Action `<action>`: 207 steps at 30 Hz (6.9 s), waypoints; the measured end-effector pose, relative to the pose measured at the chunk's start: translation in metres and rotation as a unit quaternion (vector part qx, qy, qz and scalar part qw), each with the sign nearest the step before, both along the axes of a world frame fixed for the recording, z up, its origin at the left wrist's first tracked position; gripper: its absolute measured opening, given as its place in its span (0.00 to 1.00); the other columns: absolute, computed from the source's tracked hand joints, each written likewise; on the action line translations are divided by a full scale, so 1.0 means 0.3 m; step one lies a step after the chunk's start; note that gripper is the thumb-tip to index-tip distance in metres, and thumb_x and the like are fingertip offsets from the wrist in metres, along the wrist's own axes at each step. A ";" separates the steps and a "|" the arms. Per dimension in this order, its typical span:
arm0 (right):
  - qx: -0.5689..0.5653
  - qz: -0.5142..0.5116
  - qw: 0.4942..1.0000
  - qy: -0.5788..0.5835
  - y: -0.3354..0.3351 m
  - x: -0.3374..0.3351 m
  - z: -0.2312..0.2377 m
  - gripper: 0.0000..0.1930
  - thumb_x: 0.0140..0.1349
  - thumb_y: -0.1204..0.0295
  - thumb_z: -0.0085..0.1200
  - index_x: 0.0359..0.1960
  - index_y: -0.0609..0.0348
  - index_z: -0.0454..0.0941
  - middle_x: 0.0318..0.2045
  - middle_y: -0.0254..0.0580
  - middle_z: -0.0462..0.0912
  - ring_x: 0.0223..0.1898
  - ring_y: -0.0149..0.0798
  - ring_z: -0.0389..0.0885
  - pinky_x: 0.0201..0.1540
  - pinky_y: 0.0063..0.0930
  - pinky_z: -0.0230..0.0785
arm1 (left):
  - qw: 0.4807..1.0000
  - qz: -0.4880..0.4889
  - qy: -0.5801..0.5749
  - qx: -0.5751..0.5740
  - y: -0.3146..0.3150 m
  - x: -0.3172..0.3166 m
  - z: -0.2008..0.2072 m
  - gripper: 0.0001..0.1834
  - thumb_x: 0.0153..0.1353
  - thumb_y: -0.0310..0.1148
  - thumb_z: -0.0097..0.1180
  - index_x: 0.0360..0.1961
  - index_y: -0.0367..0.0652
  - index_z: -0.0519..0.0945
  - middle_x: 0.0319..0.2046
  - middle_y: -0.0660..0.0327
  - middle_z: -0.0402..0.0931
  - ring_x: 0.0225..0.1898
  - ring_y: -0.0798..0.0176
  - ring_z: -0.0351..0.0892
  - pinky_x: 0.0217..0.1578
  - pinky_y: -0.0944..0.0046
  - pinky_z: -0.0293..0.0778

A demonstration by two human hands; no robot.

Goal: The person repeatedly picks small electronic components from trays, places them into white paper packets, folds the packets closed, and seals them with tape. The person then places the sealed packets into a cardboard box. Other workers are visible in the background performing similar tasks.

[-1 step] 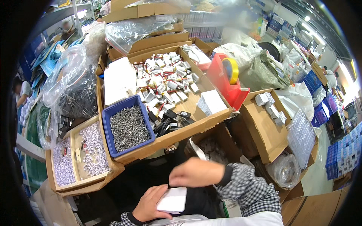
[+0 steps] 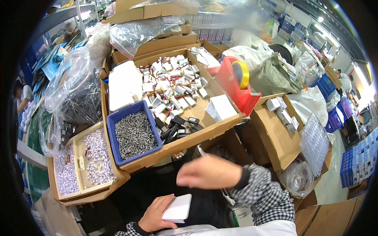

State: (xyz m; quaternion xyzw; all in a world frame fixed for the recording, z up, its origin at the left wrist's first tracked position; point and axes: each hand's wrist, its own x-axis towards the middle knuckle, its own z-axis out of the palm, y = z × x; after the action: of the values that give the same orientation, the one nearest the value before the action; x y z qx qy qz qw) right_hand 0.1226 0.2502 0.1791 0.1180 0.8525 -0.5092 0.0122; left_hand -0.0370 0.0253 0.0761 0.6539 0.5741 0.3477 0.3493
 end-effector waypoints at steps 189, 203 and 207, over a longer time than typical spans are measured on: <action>0.343 -0.184 0.916 0.095 0.238 -0.115 0.204 0.07 0.58 0.72 0.56 0.36 0.62 0.81 0.29 0.47 0.83 0.31 0.42 0.82 0.36 0.29 0.72 | 0.689 0.037 -0.705 -0.163 -0.212 0.008 -0.089 0.57 0.47 0.72 0.53 0.65 0.34 0.56 0.54 0.45 0.68 0.53 0.53 0.73 0.52 0.52 0.74; 0.457 -0.068 0.885 -0.054 0.369 -0.242 0.087 0.09 0.59 0.65 0.53 0.35 0.55 0.82 0.29 0.46 0.83 0.34 0.50 0.81 0.39 0.41 0.72 | 0.698 0.041 -0.685 -0.205 -0.190 0.004 -0.128 0.60 0.44 0.73 0.56 0.65 0.35 0.55 0.55 0.45 0.67 0.54 0.53 0.72 0.53 0.52 0.73; 0.485 -0.039 0.873 -0.010 0.382 -0.276 0.067 0.10 0.58 0.66 0.53 0.35 0.56 0.82 0.30 0.46 0.83 0.35 0.49 0.81 0.40 0.40 0.73 | 0.698 0.033 -0.685 -0.205 -0.175 0.002 -0.116 0.61 0.43 0.73 0.56 0.65 0.36 0.55 0.54 0.45 0.67 0.53 0.54 0.73 0.53 0.52 0.73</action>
State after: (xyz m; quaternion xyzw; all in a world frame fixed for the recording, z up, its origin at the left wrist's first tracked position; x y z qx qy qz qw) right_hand 0.0397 0.3647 0.1993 0.1476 0.9869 -0.0302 -0.0580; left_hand -0.0365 -0.0272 0.0413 0.1280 0.2541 0.5845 0.7599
